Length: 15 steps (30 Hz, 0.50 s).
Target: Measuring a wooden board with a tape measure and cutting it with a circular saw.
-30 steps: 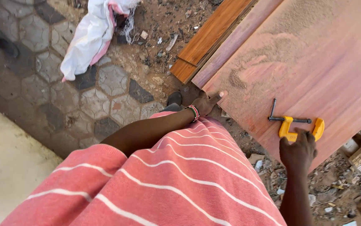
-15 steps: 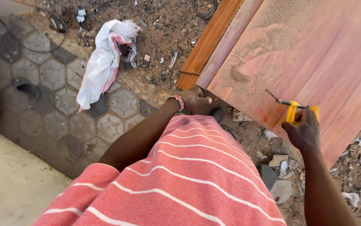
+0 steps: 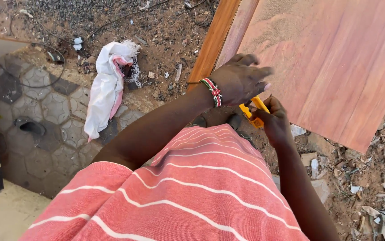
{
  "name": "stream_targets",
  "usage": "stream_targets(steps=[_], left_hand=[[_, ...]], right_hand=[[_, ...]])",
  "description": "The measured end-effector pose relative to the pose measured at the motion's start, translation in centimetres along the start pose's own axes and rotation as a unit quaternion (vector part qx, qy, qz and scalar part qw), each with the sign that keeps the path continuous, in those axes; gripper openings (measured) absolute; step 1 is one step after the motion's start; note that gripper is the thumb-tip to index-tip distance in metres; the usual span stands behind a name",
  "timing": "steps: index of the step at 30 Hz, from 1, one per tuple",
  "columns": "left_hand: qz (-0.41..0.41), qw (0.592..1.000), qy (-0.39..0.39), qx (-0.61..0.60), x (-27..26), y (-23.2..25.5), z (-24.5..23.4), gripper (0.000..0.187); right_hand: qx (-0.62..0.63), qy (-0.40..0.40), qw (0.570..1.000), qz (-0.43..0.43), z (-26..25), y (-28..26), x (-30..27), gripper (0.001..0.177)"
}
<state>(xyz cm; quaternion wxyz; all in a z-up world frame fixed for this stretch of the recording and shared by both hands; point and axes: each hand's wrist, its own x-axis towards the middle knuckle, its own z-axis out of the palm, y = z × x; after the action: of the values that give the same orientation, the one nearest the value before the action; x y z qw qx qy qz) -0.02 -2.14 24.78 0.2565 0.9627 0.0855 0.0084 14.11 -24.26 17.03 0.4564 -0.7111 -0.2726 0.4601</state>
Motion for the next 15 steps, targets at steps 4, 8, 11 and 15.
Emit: stream_targets(steps=[4, 8, 11, 15], left_hand=[[-0.038, 0.997, -0.054, 0.032, 0.5, 0.1, 1.8, 0.054], [0.022, 0.983, -0.096, -0.152, 0.0, 3.9, -0.8, 0.054], [-0.015, 0.981, -0.18, -0.072, 2.5, 6.0, -2.3, 0.064], [-0.037, 0.986, -0.161, -0.014, 3.8, 1.3, 1.6, 0.07]], right_hand=[[0.074, 0.047, 0.996, 0.0, 1.4, 0.7, -0.2, 0.019], [0.106, 0.07, 0.992, -0.012, 2.2, 4.0, 0.6, 0.011], [0.118, 0.077, 0.99, -0.006, 3.7, 4.0, 0.8, 0.018], [0.128, 0.108, 0.986, 0.008, 4.6, 4.5, 0.6, 0.031]])
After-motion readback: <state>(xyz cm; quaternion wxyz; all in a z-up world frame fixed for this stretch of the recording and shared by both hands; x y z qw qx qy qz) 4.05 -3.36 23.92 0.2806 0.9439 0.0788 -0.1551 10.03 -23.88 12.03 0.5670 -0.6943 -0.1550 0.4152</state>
